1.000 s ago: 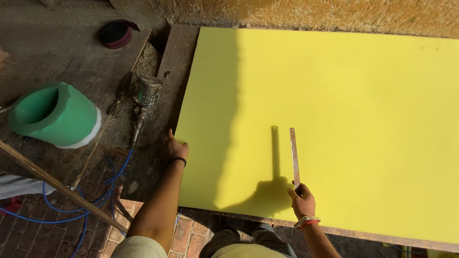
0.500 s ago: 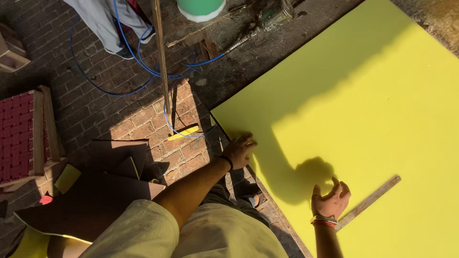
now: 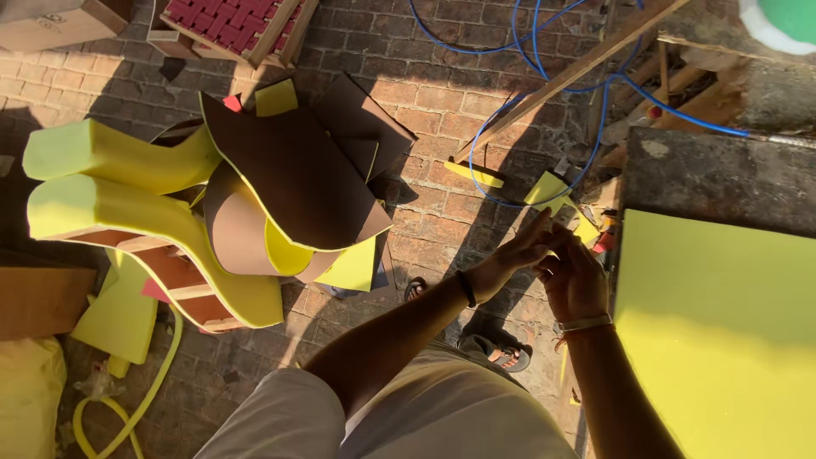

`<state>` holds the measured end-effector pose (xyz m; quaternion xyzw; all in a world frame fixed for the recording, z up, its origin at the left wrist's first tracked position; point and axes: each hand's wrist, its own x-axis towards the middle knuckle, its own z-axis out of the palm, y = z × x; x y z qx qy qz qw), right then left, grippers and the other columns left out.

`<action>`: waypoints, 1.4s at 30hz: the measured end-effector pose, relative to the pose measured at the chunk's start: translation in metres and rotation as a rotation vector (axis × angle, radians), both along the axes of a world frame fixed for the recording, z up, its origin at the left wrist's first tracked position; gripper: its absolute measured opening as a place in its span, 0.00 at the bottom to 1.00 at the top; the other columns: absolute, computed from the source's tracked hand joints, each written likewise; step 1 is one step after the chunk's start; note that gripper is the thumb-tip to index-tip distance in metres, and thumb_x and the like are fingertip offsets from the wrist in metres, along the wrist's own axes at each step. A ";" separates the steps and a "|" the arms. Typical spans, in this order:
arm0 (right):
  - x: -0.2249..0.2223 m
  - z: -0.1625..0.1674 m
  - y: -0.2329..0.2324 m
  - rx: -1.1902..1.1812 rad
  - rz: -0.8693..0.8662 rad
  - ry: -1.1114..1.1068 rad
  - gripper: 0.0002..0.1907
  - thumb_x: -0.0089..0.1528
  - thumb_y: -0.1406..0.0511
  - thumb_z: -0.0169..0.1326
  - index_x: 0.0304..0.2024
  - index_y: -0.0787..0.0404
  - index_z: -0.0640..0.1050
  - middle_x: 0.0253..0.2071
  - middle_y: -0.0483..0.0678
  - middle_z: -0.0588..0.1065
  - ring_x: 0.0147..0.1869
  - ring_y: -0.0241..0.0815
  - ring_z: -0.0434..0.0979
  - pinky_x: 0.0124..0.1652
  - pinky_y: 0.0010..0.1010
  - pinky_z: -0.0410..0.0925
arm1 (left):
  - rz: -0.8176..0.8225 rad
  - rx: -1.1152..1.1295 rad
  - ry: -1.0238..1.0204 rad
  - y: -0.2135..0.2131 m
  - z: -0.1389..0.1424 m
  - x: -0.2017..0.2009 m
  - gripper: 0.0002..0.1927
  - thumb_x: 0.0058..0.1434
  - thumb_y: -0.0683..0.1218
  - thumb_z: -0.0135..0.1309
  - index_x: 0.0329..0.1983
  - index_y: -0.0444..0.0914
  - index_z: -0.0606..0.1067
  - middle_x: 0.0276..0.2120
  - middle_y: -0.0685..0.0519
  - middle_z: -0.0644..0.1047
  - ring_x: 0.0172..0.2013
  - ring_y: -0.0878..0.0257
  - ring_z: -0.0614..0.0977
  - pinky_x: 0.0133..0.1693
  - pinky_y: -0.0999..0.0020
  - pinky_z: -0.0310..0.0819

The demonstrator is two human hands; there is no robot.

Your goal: The person cuts a yellow foam sheet using a metal ruler as a guide, then applies a brown fabric piece to the foam. They use a spray gun to apply adhesive to the foam and fabric, then press the fabric onto the foam. The person repeats the process with another fabric piece.

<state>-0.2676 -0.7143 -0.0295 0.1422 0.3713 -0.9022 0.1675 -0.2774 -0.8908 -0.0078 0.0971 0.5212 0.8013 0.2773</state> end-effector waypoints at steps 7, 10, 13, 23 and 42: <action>-0.057 -0.025 -0.152 -0.425 0.197 -0.080 0.18 0.80 0.55 0.45 0.53 0.61 0.79 0.41 0.46 0.79 0.37 0.37 0.76 0.36 0.26 0.71 | 0.185 0.185 0.000 -0.137 -0.010 0.002 0.57 0.66 0.63 0.54 0.83 0.44 0.31 0.79 0.40 0.49 0.76 0.47 0.52 0.72 0.52 0.45; -0.075 -0.051 -0.201 -0.172 0.225 -0.202 0.19 0.77 0.52 0.45 0.43 0.55 0.78 0.33 0.39 0.75 0.37 0.34 0.76 0.39 0.27 0.72 | 0.251 0.151 0.034 -0.181 -0.021 -0.001 0.55 0.68 0.59 0.54 0.84 0.42 0.33 0.80 0.39 0.49 0.78 0.51 0.49 0.74 0.54 0.43; -0.096 -0.075 -0.250 0.013 0.355 -0.246 0.20 0.76 0.50 0.46 0.35 0.51 0.76 0.27 0.36 0.70 0.32 0.33 0.74 0.34 0.27 0.72 | 0.368 0.099 0.047 -0.226 -0.038 0.011 0.52 0.70 0.55 0.53 0.84 0.43 0.33 0.79 0.39 0.50 0.78 0.51 0.50 0.74 0.55 0.46; -0.121 -0.097 -0.473 0.153 1.030 -0.259 0.20 0.74 0.46 0.46 0.35 0.47 0.77 0.23 0.33 0.67 0.23 0.28 0.64 0.23 0.21 0.63 | 1.060 -0.041 0.154 -0.349 -0.071 0.050 0.56 0.68 0.48 0.54 0.82 0.48 0.26 0.81 0.45 0.44 0.78 0.55 0.50 0.73 0.58 0.50; 0.051 -0.025 -0.663 0.353 1.756 -0.256 0.14 0.71 0.54 0.43 0.39 0.55 0.75 0.29 0.39 0.74 0.21 0.28 0.62 0.25 0.20 0.60 | 1.935 0.309 0.154 -0.415 -0.056 0.193 0.55 0.69 0.63 0.49 0.82 0.44 0.26 0.80 0.42 0.50 0.64 0.58 0.68 0.65 0.64 0.55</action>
